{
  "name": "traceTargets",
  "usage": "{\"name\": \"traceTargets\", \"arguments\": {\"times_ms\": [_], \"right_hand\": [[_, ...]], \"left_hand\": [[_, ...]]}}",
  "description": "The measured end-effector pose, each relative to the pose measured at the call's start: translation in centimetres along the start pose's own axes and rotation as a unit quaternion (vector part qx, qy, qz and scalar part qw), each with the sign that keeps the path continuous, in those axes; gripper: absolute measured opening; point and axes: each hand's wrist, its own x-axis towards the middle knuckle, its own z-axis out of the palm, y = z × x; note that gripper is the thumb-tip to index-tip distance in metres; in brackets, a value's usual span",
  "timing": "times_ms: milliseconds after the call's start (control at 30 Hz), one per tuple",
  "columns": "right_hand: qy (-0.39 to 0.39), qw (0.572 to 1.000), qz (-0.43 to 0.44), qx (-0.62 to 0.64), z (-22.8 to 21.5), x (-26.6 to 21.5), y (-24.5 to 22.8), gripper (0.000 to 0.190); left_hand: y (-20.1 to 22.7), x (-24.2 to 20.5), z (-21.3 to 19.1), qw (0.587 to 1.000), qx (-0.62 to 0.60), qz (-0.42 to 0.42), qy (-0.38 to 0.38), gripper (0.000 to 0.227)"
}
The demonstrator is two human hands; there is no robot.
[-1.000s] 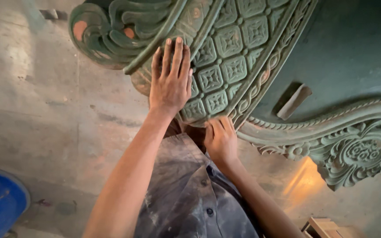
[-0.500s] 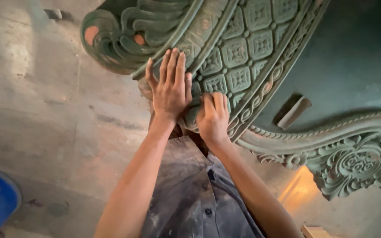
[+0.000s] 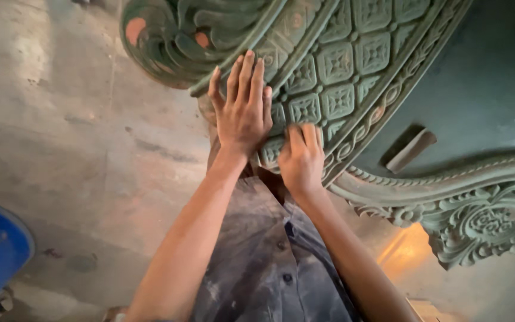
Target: The person uses a small carving tool to refine the details of a patterned design on a large green wooden furniture piece. They hold the tool in their right hand and use their left hand to steady the surface while working on the carved squares and borders.
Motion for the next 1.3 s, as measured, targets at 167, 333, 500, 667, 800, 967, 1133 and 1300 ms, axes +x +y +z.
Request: {"name": "traceTargets", "arguments": {"times_ms": [167, 333, 500, 667, 800, 967, 1133, 1300], "right_hand": [[-0.009, 1.0, -0.004, -0.004, 1.9, 1.8, 0.8, 0.026], [-0.012, 1.0, -0.014, -0.006, -0.1, -0.2, 0.1, 0.023], [-0.032, 0.999, 0.011, -0.009, 1.2, 1.2, 0.4, 0.025], [-0.026, 0.999, -0.01, -0.019, 0.7, 0.9, 0.3, 0.024], [-0.034, 0.999, 0.025, 0.013, 1.5, 1.8, 0.6, 0.014], [-0.022, 0.999, -0.029, -0.014, -2.0, 1.4, 2.2, 0.011], [-0.088, 0.982, -0.158, -0.058, -2.0, 5.0, 3.9, 0.039], [-0.096, 0.954, -0.242, -0.149, -3.2, 6.5, 6.8, 0.033]], "left_hand": [[0.3, -0.2, 0.1, 1.0, 0.001, -0.009, -0.01, 0.044], [0.2, 0.1, -0.1, 1.0, 0.013, 0.003, -0.001, 0.043], [0.2, -0.5, 0.1, 1.0, 0.013, -0.008, -0.024, 0.044], [0.1, -0.2, 0.4, 0.999, 0.034, 0.0, -0.016, 0.044], [0.3, -0.6, 0.3, 0.999, 0.022, -0.009, -0.037, 0.046], [0.2, -0.3, 0.2, 0.999, 0.029, 0.003, -0.027, 0.047], [0.3, -0.5, 0.2, 0.999, 0.029, 0.001, -0.025, 0.049], [0.0, -0.5, 0.3, 0.999, 0.026, 0.002, -0.031, 0.05]]}}
